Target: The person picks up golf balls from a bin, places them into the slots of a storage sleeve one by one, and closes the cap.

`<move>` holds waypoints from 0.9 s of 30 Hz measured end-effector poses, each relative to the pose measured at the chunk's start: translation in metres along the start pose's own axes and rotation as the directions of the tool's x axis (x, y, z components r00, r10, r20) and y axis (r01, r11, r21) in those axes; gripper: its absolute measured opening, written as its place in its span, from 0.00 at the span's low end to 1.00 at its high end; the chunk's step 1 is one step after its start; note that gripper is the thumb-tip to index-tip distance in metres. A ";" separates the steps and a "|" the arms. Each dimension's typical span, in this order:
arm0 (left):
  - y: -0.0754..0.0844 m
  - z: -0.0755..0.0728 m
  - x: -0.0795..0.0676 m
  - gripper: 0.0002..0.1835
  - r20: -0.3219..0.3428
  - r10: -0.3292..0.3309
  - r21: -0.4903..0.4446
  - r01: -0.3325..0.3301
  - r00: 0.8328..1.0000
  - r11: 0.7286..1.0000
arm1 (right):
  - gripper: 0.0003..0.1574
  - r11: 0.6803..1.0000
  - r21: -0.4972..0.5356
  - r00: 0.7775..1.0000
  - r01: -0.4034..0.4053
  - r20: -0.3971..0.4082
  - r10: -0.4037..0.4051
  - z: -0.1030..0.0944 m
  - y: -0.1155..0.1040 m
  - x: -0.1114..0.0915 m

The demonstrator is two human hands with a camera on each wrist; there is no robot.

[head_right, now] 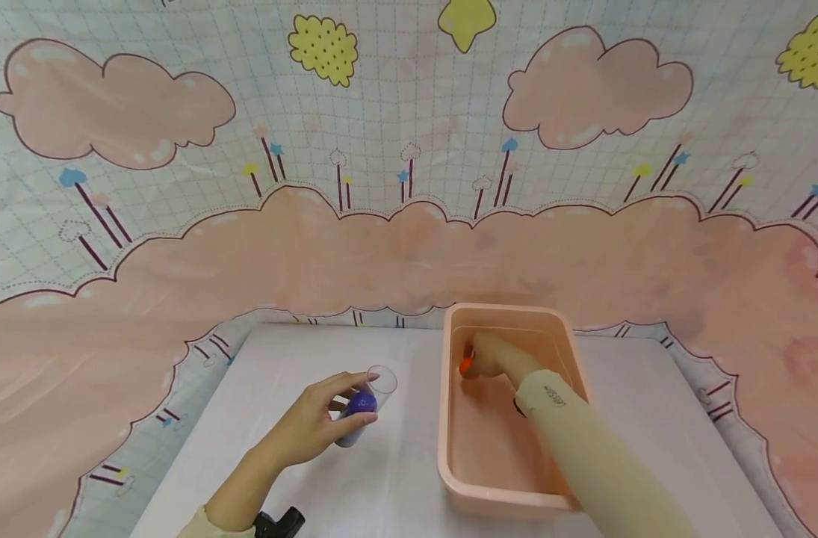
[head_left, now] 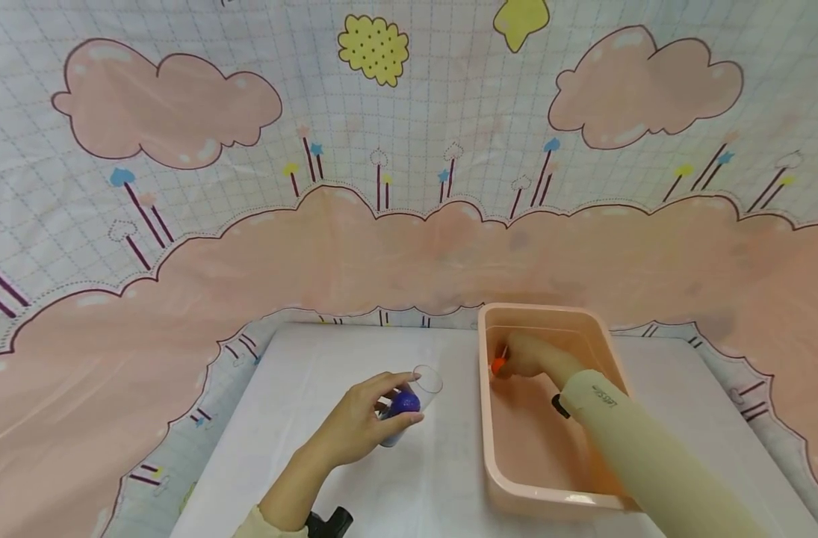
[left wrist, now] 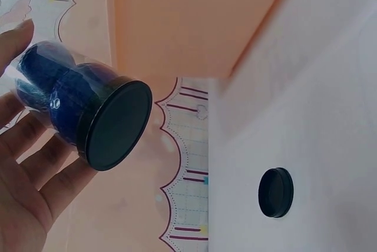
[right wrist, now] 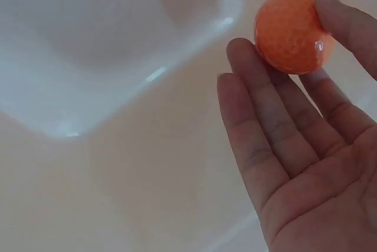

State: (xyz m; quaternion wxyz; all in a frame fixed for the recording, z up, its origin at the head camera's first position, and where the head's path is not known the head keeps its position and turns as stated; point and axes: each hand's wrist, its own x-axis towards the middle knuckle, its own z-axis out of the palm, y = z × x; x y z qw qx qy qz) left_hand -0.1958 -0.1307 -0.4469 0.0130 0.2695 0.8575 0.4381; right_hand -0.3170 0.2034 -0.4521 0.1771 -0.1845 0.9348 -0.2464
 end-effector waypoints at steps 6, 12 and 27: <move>0.000 -0.001 0.000 0.31 -0.003 0.005 -0.003 -0.005 1.000 1.000 | 0.13 0.999 0.008 0.999 0.040 -0.022 -0.040 -0.019 -0.013 -0.021; 0.000 0.000 -0.002 0.32 0.007 -0.010 -0.016 0.010 1.000 1.000 | 0.15 0.996 0.010 0.994 0.088 -0.059 -0.088 -0.029 -0.024 -0.041; 0.000 0.006 -0.005 0.32 0.004 -0.034 -0.006 0.034 0.999 0.999 | 0.18 0.979 0.082 0.973 0.184 -0.156 -0.170 -0.031 -0.053 -0.079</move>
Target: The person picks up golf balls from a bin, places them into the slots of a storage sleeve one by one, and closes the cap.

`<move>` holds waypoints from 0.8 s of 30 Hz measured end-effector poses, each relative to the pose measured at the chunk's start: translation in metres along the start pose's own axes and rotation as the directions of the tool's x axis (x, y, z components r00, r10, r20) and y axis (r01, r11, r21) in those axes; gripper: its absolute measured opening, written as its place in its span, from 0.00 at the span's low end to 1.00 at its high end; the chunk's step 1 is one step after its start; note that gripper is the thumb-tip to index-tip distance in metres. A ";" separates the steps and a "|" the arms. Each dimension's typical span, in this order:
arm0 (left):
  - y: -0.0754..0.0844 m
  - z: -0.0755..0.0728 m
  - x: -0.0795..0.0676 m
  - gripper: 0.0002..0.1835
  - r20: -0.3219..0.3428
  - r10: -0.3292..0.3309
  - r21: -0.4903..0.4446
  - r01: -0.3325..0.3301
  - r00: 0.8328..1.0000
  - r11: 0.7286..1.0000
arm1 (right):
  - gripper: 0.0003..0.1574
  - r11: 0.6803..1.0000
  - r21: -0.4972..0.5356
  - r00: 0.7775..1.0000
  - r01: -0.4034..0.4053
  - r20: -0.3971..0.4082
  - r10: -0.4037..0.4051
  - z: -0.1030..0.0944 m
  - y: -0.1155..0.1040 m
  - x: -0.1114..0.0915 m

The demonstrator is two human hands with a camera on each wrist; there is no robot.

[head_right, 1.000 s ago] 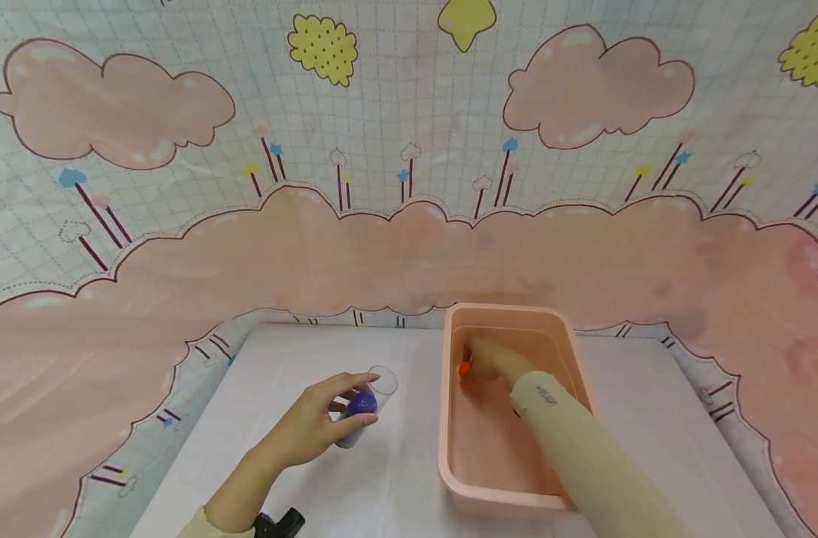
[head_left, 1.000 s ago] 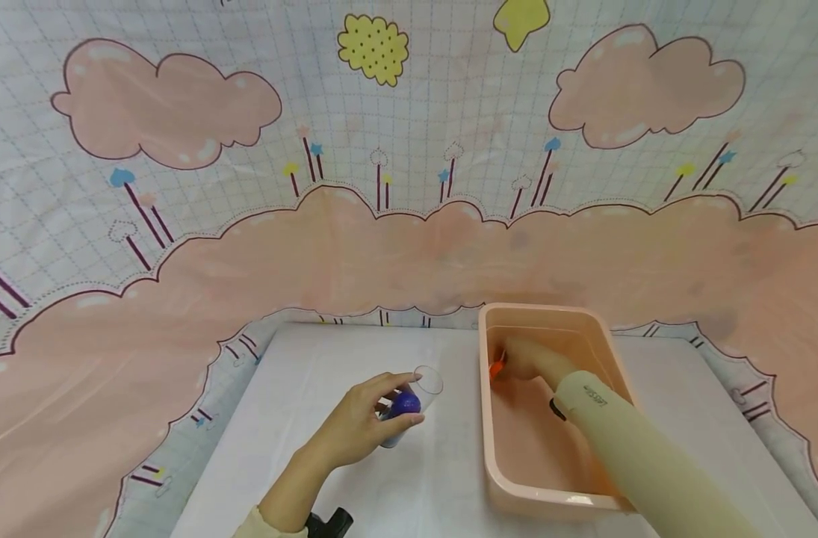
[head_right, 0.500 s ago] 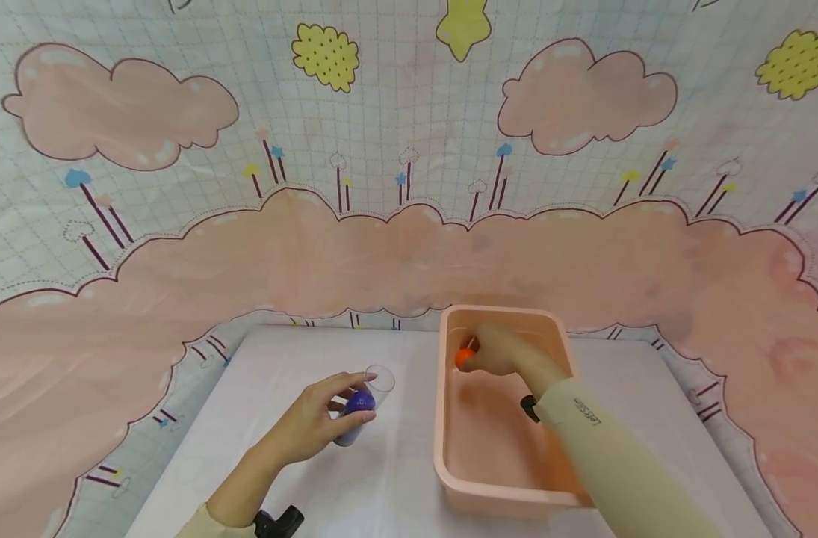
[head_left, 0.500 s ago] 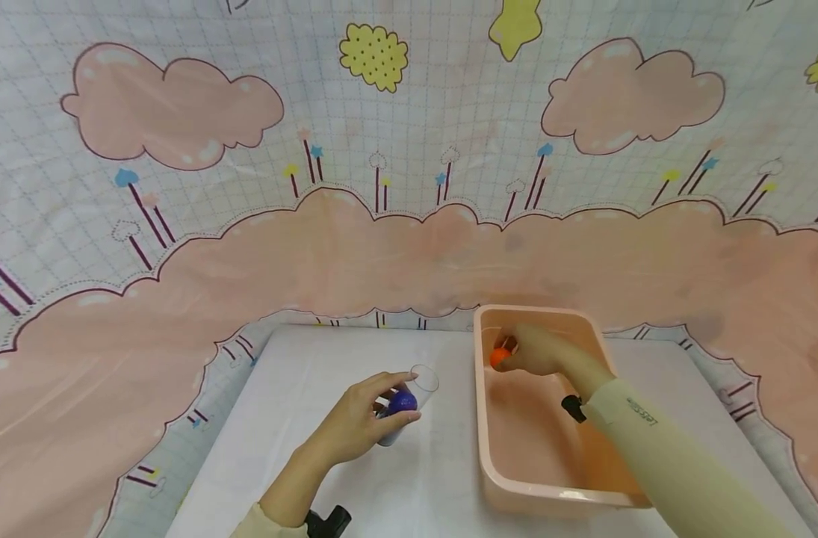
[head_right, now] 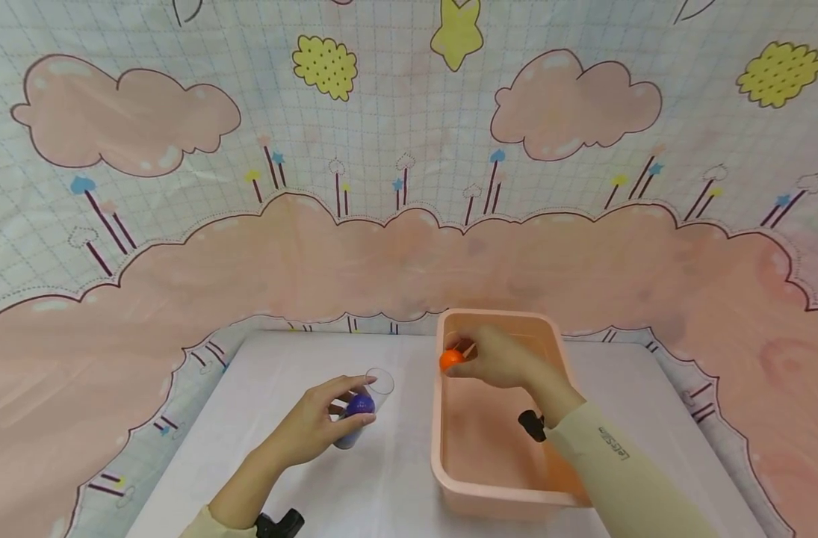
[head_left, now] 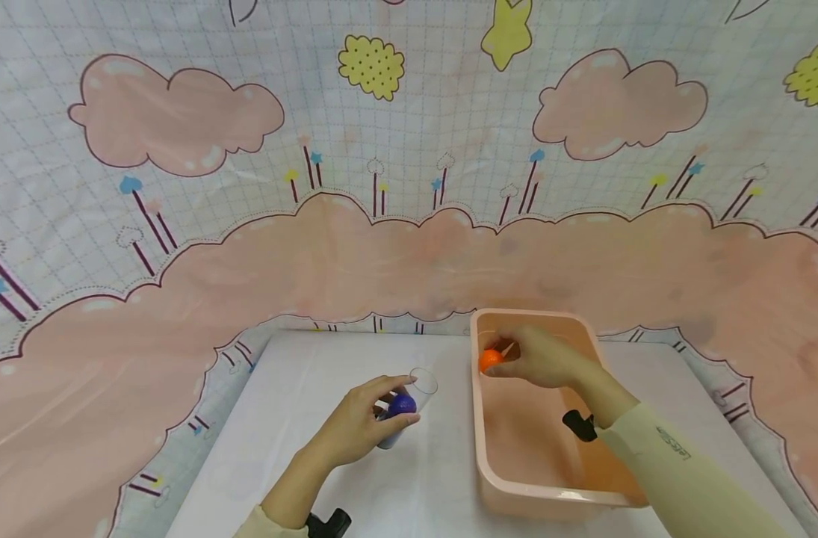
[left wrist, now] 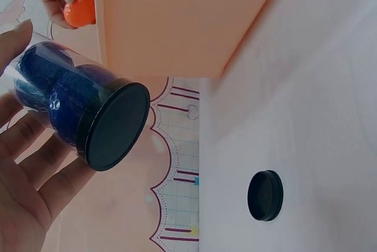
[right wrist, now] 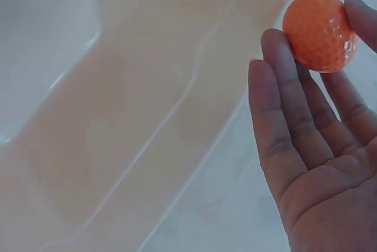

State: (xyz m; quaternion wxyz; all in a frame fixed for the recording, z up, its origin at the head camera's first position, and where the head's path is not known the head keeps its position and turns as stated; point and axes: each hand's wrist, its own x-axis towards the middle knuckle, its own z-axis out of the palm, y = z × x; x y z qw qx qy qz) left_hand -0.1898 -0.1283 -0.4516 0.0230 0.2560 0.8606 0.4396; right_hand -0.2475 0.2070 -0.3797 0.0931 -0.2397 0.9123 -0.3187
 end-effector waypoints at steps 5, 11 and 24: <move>-0.001 0.001 0.000 0.32 0.007 -0.001 0.000 0.001 1.000 1.000 | 0.22 0.997 0.075 0.999 0.029 -0.027 -0.027 0.005 -0.017 -0.008; -0.001 0.002 0.001 0.31 0.020 -0.010 -0.001 0.010 1.000 1.000 | 0.24 0.987 0.144 0.997 0.070 -0.050 -0.063 0.016 -0.041 -0.013; -0.001 0.006 0.001 0.31 0.017 0.008 0.005 -0.008 1.000 1.000 | 0.23 0.978 0.162 0.990 0.132 -0.062 -0.123 0.042 -0.071 -0.011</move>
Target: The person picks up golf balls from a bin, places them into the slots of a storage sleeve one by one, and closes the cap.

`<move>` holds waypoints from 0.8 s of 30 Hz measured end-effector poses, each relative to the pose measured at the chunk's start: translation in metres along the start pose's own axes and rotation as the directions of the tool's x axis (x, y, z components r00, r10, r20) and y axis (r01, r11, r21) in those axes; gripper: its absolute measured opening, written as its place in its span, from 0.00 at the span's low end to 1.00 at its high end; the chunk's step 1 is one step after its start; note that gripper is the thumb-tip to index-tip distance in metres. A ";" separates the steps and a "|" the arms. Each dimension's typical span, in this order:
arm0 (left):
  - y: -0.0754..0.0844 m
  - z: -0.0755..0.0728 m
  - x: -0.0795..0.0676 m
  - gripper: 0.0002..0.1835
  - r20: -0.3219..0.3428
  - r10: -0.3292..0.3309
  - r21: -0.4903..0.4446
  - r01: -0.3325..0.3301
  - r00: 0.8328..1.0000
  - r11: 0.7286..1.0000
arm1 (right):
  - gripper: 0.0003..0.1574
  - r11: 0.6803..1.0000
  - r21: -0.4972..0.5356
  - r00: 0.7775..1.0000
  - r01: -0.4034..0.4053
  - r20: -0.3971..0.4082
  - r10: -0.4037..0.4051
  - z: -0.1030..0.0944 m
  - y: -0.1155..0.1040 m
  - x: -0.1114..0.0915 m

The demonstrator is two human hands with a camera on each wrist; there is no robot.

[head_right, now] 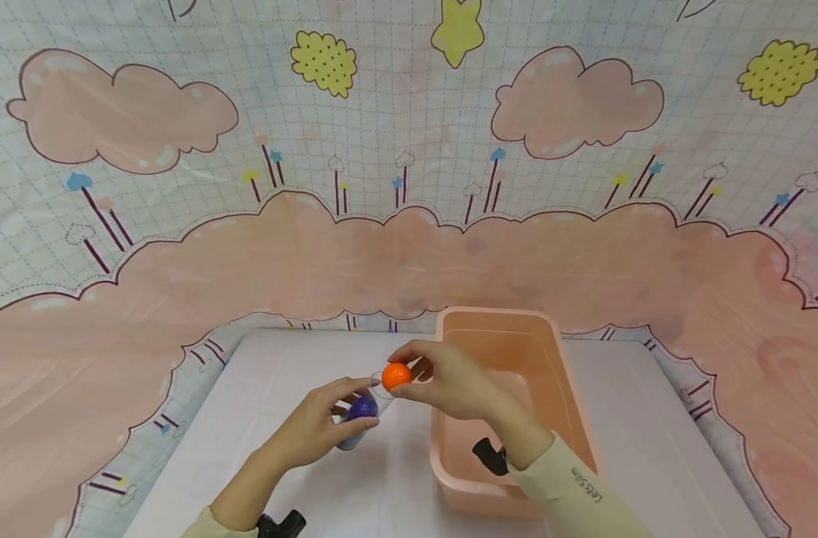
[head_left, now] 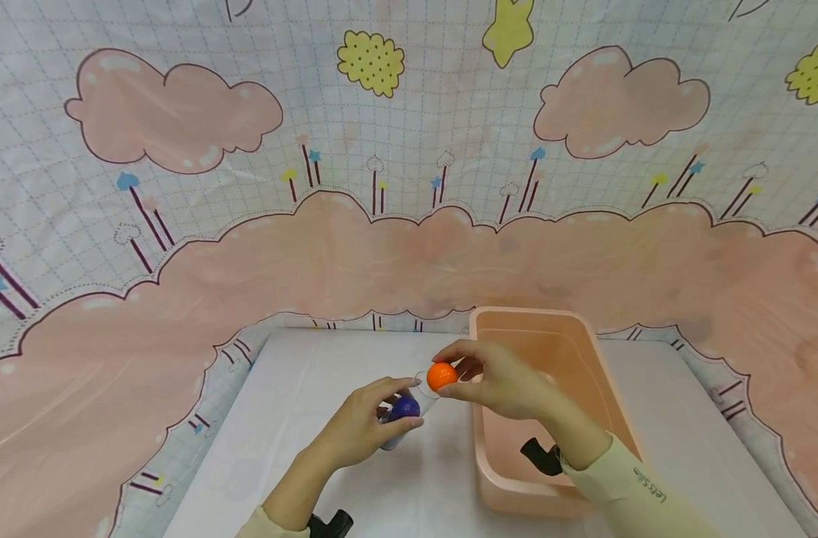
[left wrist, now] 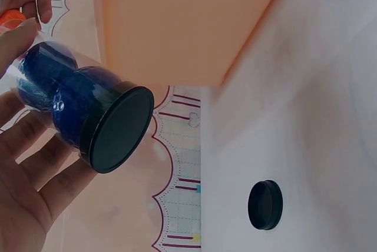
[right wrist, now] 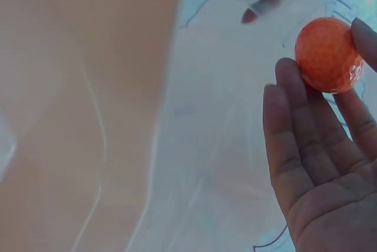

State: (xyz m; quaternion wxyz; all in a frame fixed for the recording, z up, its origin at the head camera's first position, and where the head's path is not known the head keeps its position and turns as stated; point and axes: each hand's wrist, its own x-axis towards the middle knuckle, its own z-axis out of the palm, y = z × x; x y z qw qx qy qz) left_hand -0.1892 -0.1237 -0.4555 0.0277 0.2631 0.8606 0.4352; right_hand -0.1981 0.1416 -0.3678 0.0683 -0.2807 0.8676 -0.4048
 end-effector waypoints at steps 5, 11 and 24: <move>0.000 0.000 0.000 0.33 -0.007 0.013 0.007 -0.013 1.000 1.000 | 0.24 1.000 -0.008 1.000 -0.002 -0.002 0.002 0.009 -0.001 0.003; 0.001 0.000 -0.003 0.34 -0.014 0.014 0.015 -0.013 1.000 1.000 | 0.25 0.999 -0.025 1.000 0.024 -0.008 -0.024 0.017 -0.002 0.005; -0.006 0.000 -0.011 0.30 -0.034 0.005 0.000 -0.005 0.999 1.000 | 0.28 0.996 -0.086 1.000 0.028 0.014 -0.026 0.023 -0.012 -0.003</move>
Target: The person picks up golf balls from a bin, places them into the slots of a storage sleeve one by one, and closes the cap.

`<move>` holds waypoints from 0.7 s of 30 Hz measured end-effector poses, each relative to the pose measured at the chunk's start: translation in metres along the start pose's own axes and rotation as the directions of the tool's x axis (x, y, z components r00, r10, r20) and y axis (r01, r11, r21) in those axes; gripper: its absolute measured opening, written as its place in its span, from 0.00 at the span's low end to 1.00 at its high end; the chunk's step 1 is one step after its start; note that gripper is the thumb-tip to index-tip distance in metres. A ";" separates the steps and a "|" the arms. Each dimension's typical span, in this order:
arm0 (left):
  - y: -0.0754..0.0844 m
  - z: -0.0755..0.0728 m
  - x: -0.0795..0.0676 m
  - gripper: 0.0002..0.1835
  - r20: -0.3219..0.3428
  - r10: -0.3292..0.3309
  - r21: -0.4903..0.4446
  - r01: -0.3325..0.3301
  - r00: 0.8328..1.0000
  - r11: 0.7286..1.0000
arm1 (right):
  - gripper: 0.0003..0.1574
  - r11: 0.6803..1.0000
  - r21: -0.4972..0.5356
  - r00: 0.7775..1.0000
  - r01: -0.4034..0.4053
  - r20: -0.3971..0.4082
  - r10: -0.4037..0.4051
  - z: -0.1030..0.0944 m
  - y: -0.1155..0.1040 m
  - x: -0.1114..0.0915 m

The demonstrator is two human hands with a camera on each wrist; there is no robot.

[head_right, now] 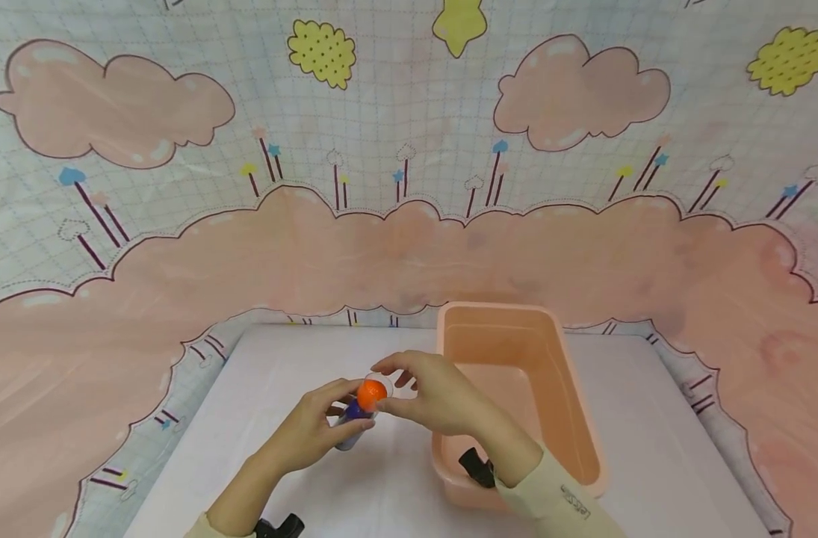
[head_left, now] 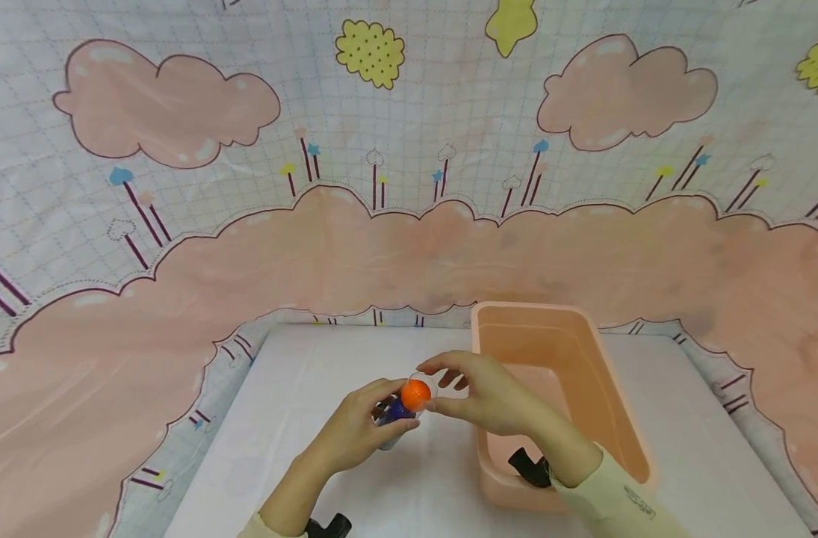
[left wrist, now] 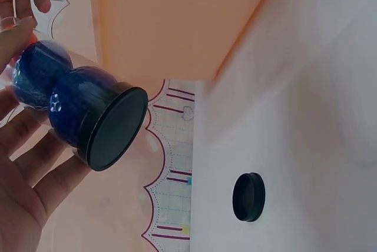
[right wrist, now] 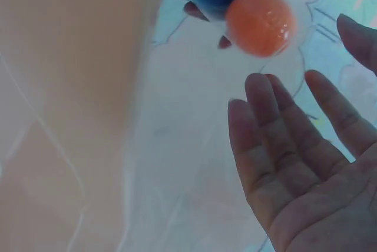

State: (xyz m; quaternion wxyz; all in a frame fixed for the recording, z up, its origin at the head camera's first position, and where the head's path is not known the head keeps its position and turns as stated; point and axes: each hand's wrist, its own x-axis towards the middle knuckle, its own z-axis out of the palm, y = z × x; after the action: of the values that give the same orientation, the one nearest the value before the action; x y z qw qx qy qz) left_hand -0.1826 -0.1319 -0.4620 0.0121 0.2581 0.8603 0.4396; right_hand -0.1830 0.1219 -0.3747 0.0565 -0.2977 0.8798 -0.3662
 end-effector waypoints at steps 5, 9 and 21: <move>-0.003 -0.002 -0.003 0.28 -0.046 0.037 -0.015 -0.038 0.998 0.999 | 0.27 1.000 -0.020 1.000 0.017 -0.017 -0.018 0.000 -0.012 -0.007; -0.005 -0.004 -0.008 0.28 -0.066 0.015 -0.037 -0.017 0.998 0.999 | 0.26 0.999 0.013 0.999 0.034 -0.040 -0.034 0.007 -0.020 -0.012; -0.016 -0.011 -0.026 0.27 -0.166 -0.020 -0.052 0.011 0.986 0.999 | 0.21 0.964 0.249 0.976 -0.089 -0.170 0.134 0.050 -0.023 -0.015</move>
State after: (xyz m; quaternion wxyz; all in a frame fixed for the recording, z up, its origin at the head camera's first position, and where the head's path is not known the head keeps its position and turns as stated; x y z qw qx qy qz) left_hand -0.1693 -0.1596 -0.4730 -0.0499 0.2135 0.8486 0.4814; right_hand -0.1442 0.0872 -0.3975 0.0306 -0.2029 0.8459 -0.4923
